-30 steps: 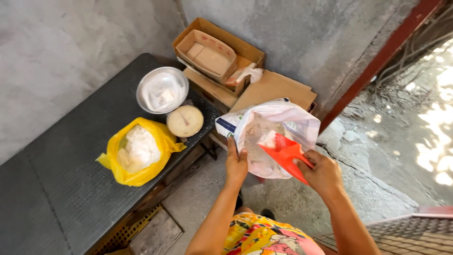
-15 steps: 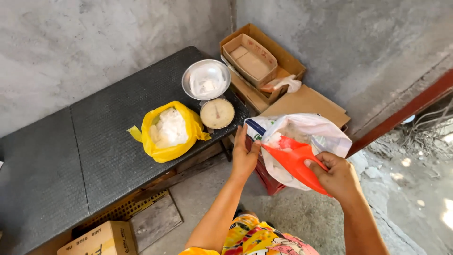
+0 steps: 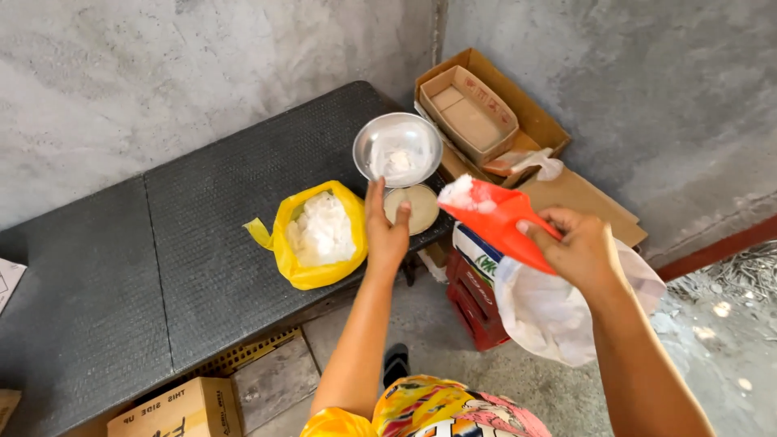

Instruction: Weighing white powder into a metal bowl and transferring it into small plastic bags.

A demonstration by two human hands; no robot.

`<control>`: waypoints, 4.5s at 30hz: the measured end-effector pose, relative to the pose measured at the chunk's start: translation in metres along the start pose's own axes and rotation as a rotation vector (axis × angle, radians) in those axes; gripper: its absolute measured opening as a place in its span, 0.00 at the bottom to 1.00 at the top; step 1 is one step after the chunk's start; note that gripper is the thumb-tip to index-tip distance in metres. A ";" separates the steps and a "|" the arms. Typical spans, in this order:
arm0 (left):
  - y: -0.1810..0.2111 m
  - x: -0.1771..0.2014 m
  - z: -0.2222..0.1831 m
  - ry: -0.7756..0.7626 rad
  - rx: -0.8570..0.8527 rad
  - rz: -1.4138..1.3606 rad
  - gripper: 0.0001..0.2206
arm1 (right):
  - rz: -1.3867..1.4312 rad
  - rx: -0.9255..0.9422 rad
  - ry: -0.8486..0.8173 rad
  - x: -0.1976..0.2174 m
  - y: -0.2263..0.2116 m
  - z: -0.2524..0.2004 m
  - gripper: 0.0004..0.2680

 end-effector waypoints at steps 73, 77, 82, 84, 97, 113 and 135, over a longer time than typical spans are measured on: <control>0.102 -0.262 -0.136 -0.713 -0.344 0.476 0.27 | -0.163 -0.398 -0.067 -0.037 0.188 -0.153 0.23; 0.083 -0.287 -0.126 -0.847 -0.319 0.680 0.25 | -0.300 -0.258 0.085 -0.064 0.193 -0.133 0.15; 0.064 -0.306 -0.116 -0.885 -0.333 0.751 0.16 | -0.514 -0.257 -0.023 -0.098 0.212 -0.103 0.15; 0.067 -0.306 -0.111 -0.832 -0.379 0.658 0.08 | -0.538 -0.260 -0.073 -0.110 0.220 -0.094 0.16; 0.075 -0.298 -0.079 -0.759 -0.387 0.446 0.04 | -0.494 -0.312 -0.093 -0.139 0.226 -0.070 0.19; 0.073 -0.300 -0.076 -0.784 -0.401 0.459 0.05 | -0.434 -0.214 0.131 -0.131 0.210 -0.063 0.17; 0.116 -0.179 -0.128 -0.412 -0.304 0.341 0.11 | 0.006 -0.159 0.278 0.017 0.132 -0.186 0.16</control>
Point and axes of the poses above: each hand's wrist, its own z-axis towards the middle knuckle, its own x-axis out of the back of the hand, y = z × x, the point moved 9 cm from there along z, towards the middle knuckle, and after that the axes turned 10 degrees about -z, right-handed, at the moved point
